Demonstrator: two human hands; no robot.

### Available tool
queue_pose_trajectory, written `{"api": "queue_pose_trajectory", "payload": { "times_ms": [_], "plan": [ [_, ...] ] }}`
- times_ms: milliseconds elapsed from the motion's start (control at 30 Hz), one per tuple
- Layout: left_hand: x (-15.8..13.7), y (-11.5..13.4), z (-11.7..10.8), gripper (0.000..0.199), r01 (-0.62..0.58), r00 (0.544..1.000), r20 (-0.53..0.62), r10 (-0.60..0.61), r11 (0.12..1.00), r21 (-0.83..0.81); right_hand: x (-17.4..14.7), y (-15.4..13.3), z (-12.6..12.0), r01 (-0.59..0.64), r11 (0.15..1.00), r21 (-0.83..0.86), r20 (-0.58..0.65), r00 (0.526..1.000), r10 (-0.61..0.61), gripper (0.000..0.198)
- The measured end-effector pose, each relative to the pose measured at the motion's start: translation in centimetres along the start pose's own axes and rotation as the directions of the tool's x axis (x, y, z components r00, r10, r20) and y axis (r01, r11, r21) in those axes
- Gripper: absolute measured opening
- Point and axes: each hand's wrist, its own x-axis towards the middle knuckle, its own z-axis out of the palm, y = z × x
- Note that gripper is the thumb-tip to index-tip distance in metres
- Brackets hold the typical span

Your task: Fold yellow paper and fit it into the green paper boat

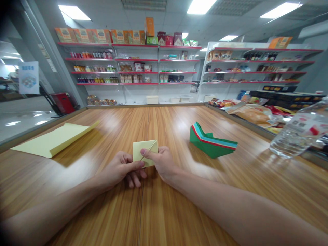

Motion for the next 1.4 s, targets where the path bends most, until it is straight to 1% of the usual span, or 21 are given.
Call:
{"api": "queue_pose_trajectory", "payload": {
  "times_ms": [67, 100, 200, 233, 333, 367, 467, 533, 567, 600, 633, 700, 767, 833, 933, 967, 1033, 1100, 1133, 1300, 1400],
  "plan": [
    [0.0, 0.0, 0.0, 0.039, 0.003, 1.000, -0.006, -0.003, 1.000, -0.006, 0.0, -0.2, 0.0, 0.020, 1.000, 0.024, -0.023, 1.000, -0.019, 0.025],
    [0.0, 0.0, 0.1, 0.039, 0.003, 1.000, -0.006, -0.003, 1.000, -0.007, 0.1, -0.3, 0.0, 0.035, 0.998, 0.044, -0.049, 0.998, -0.032, 0.029],
    [0.0, -0.1, 0.0, 0.039, 0.007, 1.000, 0.001, -0.007, 1.000, 0.007, 0.3, -0.6, -0.2, 0.043, 0.994, 0.105, -0.102, 0.994, -0.032, 0.055],
    [-0.1, -0.1, 0.0, 0.040, 0.007, 1.000, -0.002, -0.007, 1.000, 0.016, 0.4, -0.6, -0.2, 0.025, 0.994, 0.108, -0.091, 0.996, -0.015, 0.055],
    [-0.1, -0.3, -0.1, 0.040, 0.018, 1.000, -0.010, -0.018, 0.999, 0.045, 0.5, -0.6, -0.4, -0.031, 0.997, 0.068, -0.046, 0.998, 0.034, 0.036],
    [-0.2, -0.3, -0.1, 0.041, 0.024, 1.000, -0.009, -0.024, 0.998, 0.052, 0.5, -0.6, -0.4, -0.035, 0.998, 0.055, -0.048, 0.998, 0.038, 0.033],
    [-0.2, -0.4, 0.0, 0.040, 0.054, 0.998, -0.021, -0.052, 0.997, 0.055, 0.5, -0.6, -0.5, -0.017, 0.999, 0.040, -0.077, 0.997, 0.020, 0.033],
    [-0.1, -0.4, -0.2, 0.037, 0.034, 0.996, -0.085, -0.029, 0.998, 0.056, 0.5, -0.8, -0.7, 0.016, 0.999, -0.047, -0.086, 0.996, -0.020, 0.033],
    [0.0, -0.4, -0.4, 0.036, -0.009, 0.990, -0.139, 0.018, 0.998, 0.065, 0.5, -0.8, -0.8, 0.036, 0.992, -0.123, -0.085, 0.995, -0.046, 0.032],
    [0.1, -0.5, -0.6, 0.034, -0.074, 0.975, -0.203, 0.090, 0.994, 0.082, 0.5, -0.9, -1.0, 0.048, 0.976, -0.211, -0.070, 0.995, -0.064, 0.033],
    [0.2, -0.6, -0.9, 0.032, -0.145, 0.948, -0.270, 0.170, 0.983, 0.111, 0.5, -1.0, -1.1, 0.048, 0.952, -0.301, -0.036, 0.997, -0.062, 0.035],
    [0.5, -0.7, -1.7, 0.030, -0.252, 0.873, -0.381, 0.304, 0.951, 0.181, 0.4, -1.2, -1.2, 0.030, 0.891, -0.454, 0.071, 0.997, 0.002, 0.039],
    [0.6, -0.8, -2.4, 0.029, -0.276, 0.828, -0.439, 0.350, 0.934, 0.226, 0.3, -1.3, -1.2, 0.031, 0.826, -0.563, 0.172, 0.982, 0.080, 0.040],
    [0.7, -1.0, -2.7, 0.028, -0.272, 0.817, -0.457, 0.350, 0.935, 0.229, 0.2, -1.4, -1.1, 0.056, 0.784, -0.618, 0.232, 0.966, 0.114, 0.038],
    [0.7, -0.9, -2.5, 0.029, -0.271, 0.825, -0.465, 0.321, 0.947, 0.172, 0.4, -1.4, -1.1, 0.054, 0.784, -0.619, 0.293, 0.941, 0.167, 0.035],
    [0.6, -0.9, -2.3, 0.029, -0.274, 0.839, -0.455, 0.300, 0.954, 0.123, 0.4, -1.4, -1.1, 0.044, 0.792, -0.609, 0.302, 0.936, 0.181, 0.035],
    [0.6, -0.7, -2.0, 0.029, -0.277, 0.882, -0.397, 0.252, 0.961, -0.005, 0.6, -1.3, -1.3, 0.024, 0.802, -0.597, 0.283, 0.941, 0.183, 0.035],
    [0.6, -0.5, -1.8, 0.030, -0.268, 0.922, -0.318, 0.219, 0.956, -0.120, 0.8, -1.2, -1.5, 0.021, 0.810, -0.586, 0.247, 0.957, 0.154, 0.035],
    [0.5, -0.4, -1.7, 0.029, -0.263, 0.933, -0.293, 0.209, 0.952, -0.156, 0.8, -1.1, -1.6, 0.031, 0.813, -0.581, 0.237, 0.962, 0.133, 0.035],
    [0.4, -0.2, -2.1, 0.026, -0.247, 0.950, -0.261, 0.170, 0.922, -0.298, 0.7, -1.1, -1.7, 0.130, 0.814, -0.567, 0.272, 0.962, 0.036, 0.037],
    [0.5, -0.4, -2.2, 0.026, -0.239, 0.948, -0.280, 0.152, 0.921, -0.306, 0.5, -1.1, -1.7, 0.130, 0.817, -0.562, 0.300, 0.952, 0.055, 0.038]
  ]
}}
